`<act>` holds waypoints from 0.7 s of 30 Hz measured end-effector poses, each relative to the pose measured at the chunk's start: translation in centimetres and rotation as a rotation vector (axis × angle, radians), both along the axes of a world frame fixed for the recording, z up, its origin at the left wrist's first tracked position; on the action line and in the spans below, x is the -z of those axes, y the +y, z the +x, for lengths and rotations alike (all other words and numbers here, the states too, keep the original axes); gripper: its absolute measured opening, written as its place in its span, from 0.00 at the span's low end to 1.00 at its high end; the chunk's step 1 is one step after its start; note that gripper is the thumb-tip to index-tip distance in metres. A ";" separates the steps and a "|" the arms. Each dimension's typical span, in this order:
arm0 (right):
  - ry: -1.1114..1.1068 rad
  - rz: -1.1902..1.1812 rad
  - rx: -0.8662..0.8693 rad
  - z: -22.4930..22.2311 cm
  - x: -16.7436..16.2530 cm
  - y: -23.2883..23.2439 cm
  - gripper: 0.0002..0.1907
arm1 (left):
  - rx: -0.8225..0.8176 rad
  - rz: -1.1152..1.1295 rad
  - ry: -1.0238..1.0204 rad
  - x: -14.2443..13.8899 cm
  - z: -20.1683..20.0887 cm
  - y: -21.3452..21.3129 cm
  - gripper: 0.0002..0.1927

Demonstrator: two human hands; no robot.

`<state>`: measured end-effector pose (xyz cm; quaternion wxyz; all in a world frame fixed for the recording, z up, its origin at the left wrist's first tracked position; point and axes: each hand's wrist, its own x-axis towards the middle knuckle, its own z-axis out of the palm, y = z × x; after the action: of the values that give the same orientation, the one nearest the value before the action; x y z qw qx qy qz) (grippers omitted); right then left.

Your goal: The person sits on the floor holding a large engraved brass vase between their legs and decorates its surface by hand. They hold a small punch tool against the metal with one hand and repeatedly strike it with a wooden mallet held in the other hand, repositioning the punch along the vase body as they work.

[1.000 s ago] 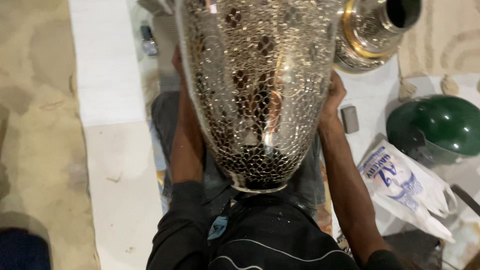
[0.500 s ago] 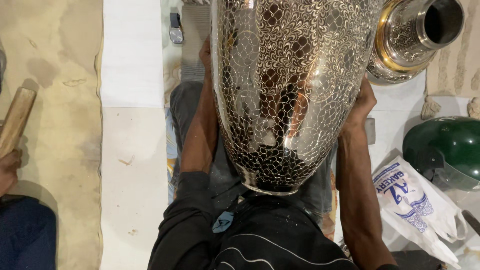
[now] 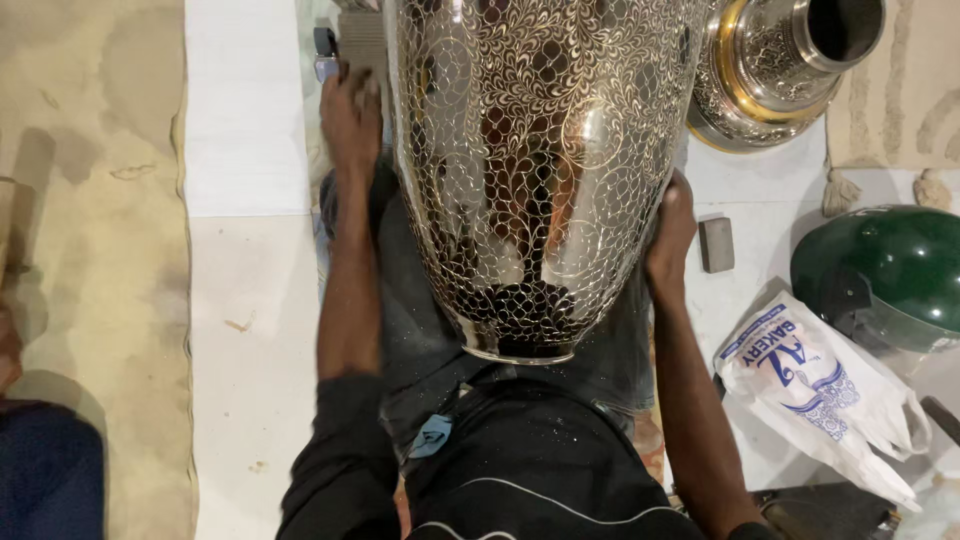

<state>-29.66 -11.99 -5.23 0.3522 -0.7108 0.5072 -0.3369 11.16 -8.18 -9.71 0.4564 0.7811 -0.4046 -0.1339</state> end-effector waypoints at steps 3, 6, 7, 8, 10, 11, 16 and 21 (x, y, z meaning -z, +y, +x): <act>0.276 0.097 -0.021 -2.7 2.3 4.3 0.35 | 0.042 0.423 -0.328 -1.0 -0.9 5.9 0.22; 0.318 0.065 -0.076 -5.3 5.1 7.2 0.34 | 0.040 0.455 -0.131 -0.5 -2.8 11.2 0.33; 0.346 0.085 -0.090 -6.8 5.6 8.3 0.33 | 0.011 0.431 -0.090 -0.1 -3.5 12.9 0.35; 0.375 0.104 -0.103 -8.4 6.0 9.3 0.32 | -0.016 0.404 -0.048 0.4 -4.3 14.2 0.38; 0.212 0.168 0.046 -11.2 6.3 11.1 0.22 | -0.056 0.327 0.028 1.4 -5.5 16.2 0.41; 0.346 0.258 0.208 -12.3 6.4 12.0 0.22 | -0.068 0.295 0.074 1.7 -6.4 17.4 0.41; 0.690 0.051 0.275 -14.3 7.5 13.6 0.29 | -0.098 0.333 0.194 2.3 -8.1 20.4 0.43; 0.648 0.050 0.261 -13.9 8.7 12.7 0.32 | -0.045 0.256 -0.013 2.2 -10.2 22.0 0.46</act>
<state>-43.60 0.70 -13.88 0.1442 -0.7010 0.6874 -0.1238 0.93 13.83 -11.92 0.3533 0.8427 -0.3695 -0.1690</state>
